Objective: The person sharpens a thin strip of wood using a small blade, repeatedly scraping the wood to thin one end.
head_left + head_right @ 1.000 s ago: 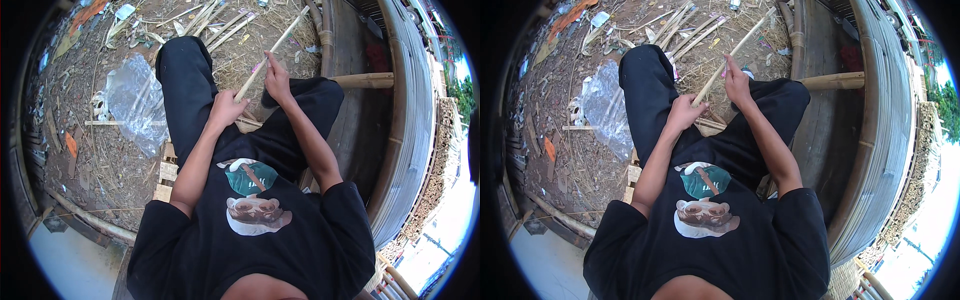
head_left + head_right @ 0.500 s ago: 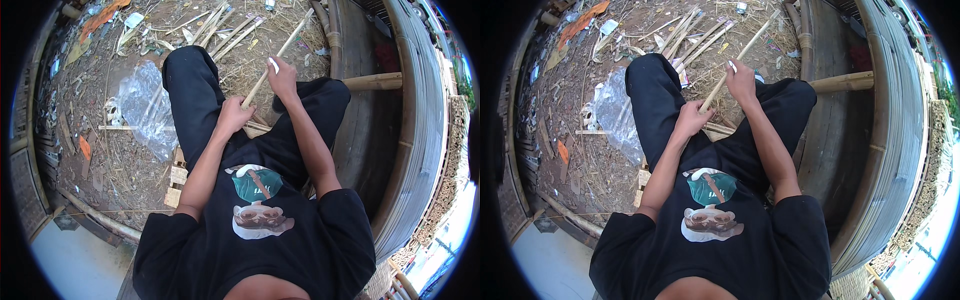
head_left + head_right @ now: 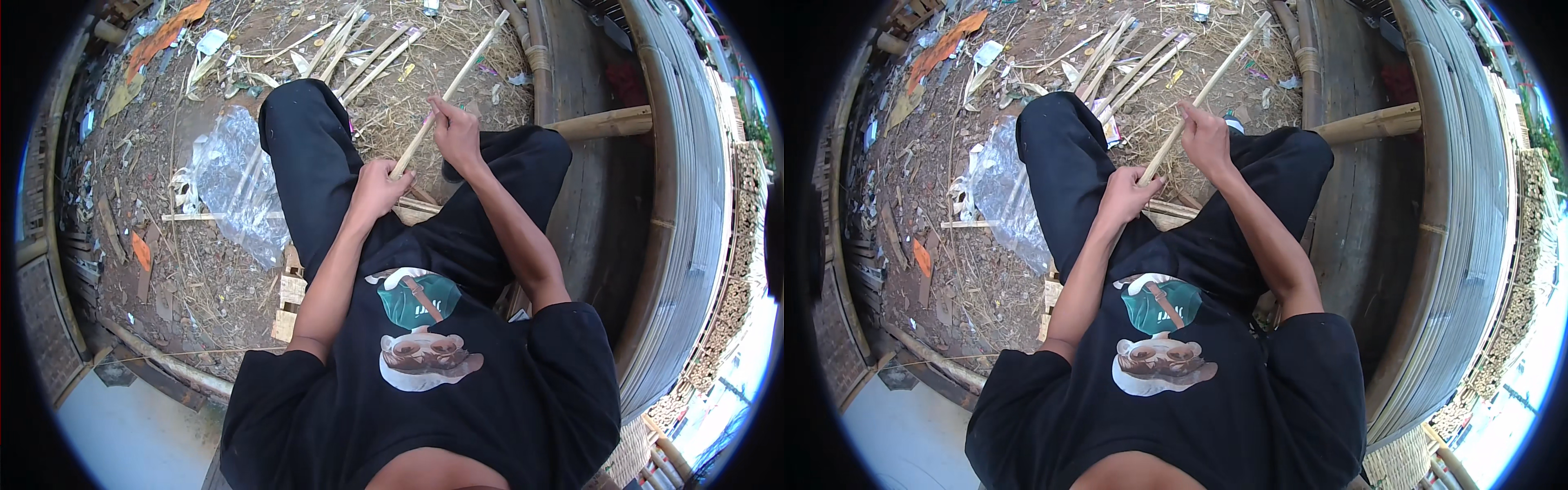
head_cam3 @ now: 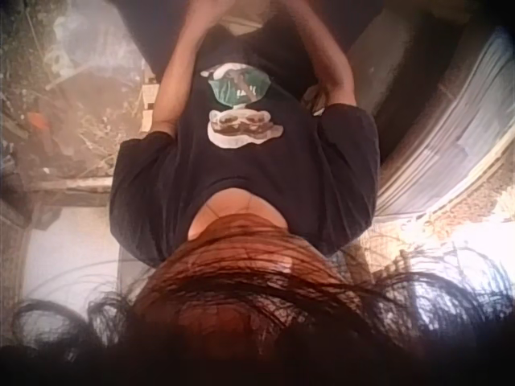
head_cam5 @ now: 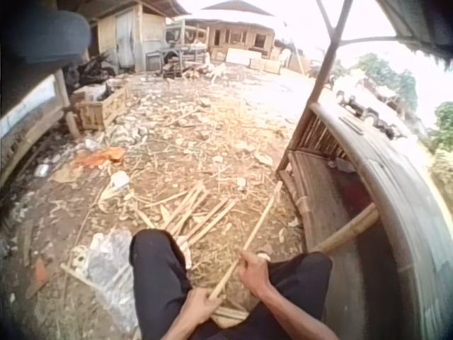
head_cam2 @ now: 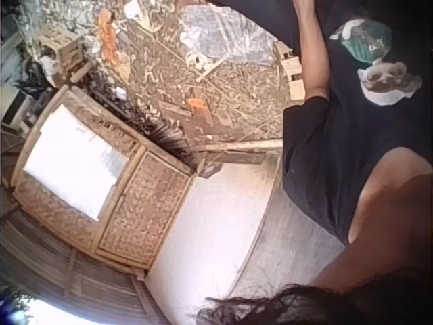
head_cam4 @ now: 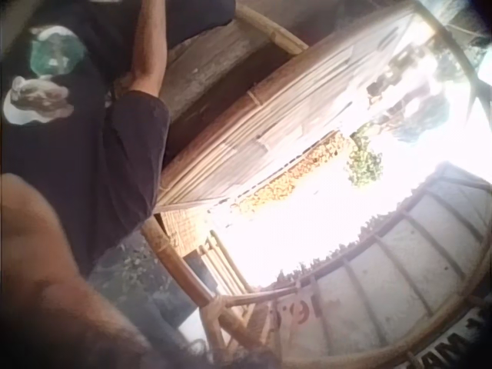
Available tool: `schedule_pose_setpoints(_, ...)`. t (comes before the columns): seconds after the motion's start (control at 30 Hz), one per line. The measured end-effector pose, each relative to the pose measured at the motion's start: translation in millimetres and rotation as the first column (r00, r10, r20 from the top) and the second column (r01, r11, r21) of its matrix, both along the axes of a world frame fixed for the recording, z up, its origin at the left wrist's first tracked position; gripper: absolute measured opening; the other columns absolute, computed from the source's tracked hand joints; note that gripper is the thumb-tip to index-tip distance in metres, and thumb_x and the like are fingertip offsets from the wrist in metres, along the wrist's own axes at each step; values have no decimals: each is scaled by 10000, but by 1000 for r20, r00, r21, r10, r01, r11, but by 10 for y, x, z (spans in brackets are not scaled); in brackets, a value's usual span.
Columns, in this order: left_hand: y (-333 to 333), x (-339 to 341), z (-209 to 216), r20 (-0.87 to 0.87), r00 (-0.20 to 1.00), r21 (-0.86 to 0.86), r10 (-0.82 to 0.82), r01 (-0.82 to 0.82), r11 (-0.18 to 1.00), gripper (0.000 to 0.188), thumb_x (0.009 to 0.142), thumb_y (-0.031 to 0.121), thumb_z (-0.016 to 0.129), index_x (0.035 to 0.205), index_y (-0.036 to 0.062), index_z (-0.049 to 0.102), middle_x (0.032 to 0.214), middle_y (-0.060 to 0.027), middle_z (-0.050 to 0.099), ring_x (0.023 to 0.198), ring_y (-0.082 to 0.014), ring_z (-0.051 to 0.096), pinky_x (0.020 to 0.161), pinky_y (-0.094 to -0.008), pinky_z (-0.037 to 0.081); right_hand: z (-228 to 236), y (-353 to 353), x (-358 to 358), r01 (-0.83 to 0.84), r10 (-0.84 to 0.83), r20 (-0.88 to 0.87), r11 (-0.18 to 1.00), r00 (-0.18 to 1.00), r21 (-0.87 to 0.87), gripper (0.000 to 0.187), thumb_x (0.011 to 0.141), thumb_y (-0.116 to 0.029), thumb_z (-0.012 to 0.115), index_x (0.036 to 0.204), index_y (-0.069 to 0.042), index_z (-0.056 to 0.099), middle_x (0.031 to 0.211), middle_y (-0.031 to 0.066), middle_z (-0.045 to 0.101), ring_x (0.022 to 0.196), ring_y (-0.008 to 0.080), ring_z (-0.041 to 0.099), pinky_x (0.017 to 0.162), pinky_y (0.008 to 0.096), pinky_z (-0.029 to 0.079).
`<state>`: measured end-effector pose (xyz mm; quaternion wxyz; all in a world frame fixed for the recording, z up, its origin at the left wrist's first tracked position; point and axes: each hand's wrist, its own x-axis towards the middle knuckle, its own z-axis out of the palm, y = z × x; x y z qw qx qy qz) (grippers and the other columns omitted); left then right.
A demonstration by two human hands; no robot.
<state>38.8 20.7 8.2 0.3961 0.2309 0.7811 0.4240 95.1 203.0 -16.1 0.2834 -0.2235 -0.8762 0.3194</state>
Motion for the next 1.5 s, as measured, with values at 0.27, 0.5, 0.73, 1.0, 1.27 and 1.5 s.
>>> schedule_pose_setpoints(0.27, 11, -16, -28, 13, 1000, -25, 8, -8, 1000, 333, 822, 265, 679, 700, -43, 640, 474, -112, 505, 432, -168, 501, 480, -357, 408, 148, -95, 61, -61, 59, -44, 997, 997, -40, 244, 870, -16, 573, 1097, -47, 658, 646, 193, 571, 486, 231, 535, 492, 323, 395)
schedule_pose_setpoints(0.5, 3, -75, -154, -65, 998, -21, 5, -6, 1000, 316, 850, 255, 675, 681, -3, 605, 470, -19, 488, 380, -84, 467, 364, -288, 358, 232, -476, 174, -159, 154, -44, 978, 987, -132, 285, 833, 56, 564, 1088, -28, 658, 636, 180, 546, 492, 233, 529, 493, 330, 406)
schedule_pose_setpoints(0.73, -59, -203, -377, 2, 999, 91, 53, -53, 994, 215, 777, 187, 693, 758, -19, 637, 545, -86, 566, 464, -124, 521, 442, -333, 416, 566, -881, 226, -344, 315, -162, 915, 935, -211, 233, 841, 21, 581, 1051, -22, 672, 711, 144, 621, 580, 201, 594, 539, 314, 459)
schedule_pose_setpoints(1.0, -104, -282, -116, 402, 913, 97, 68, -116, 988, 269, 889, 260, 673, 787, 16, 629, 500, 51, 437, 367, -39, 380, 348, -221, 305, 343, 135, 10, 42, -38, 19, 968, 999, -246, 215, 853, -120, 639, 1056, -66, 688, 811, 156, 692, 690, 219, 682, 636, 323, 511)
schedule_pose_setpoints(1.27, -146, -273, -66, 503, 859, 110, 89, -166, 980, 252, 920, 248, 632, 821, 17, 616, 498, 62, 400, 361, -32, 329, 352, -217, 274, -361, 325, -109, -52, 138, 394, 974, 909, -221, 395, 823, -292, 695, 1162, -94, 653, 826, 132, 688, 770, 223, 667, 720, 343, 502)
schedule_pose_setpoints(1.5, -156, -275, -105, 569, 820, 114, 63, -154, 981, 237, 952, 253, 562, 884, 28, 597, 484, 70, 360, 371, -30, 318, 360, -208, 281, -552, 358, -156, 77, 76, 270, 854, 960, -514, 306, 954, -140, 536, 1250, -97, 599, 771, 42, 639, 649, 94, 572, 605, 260, 468)
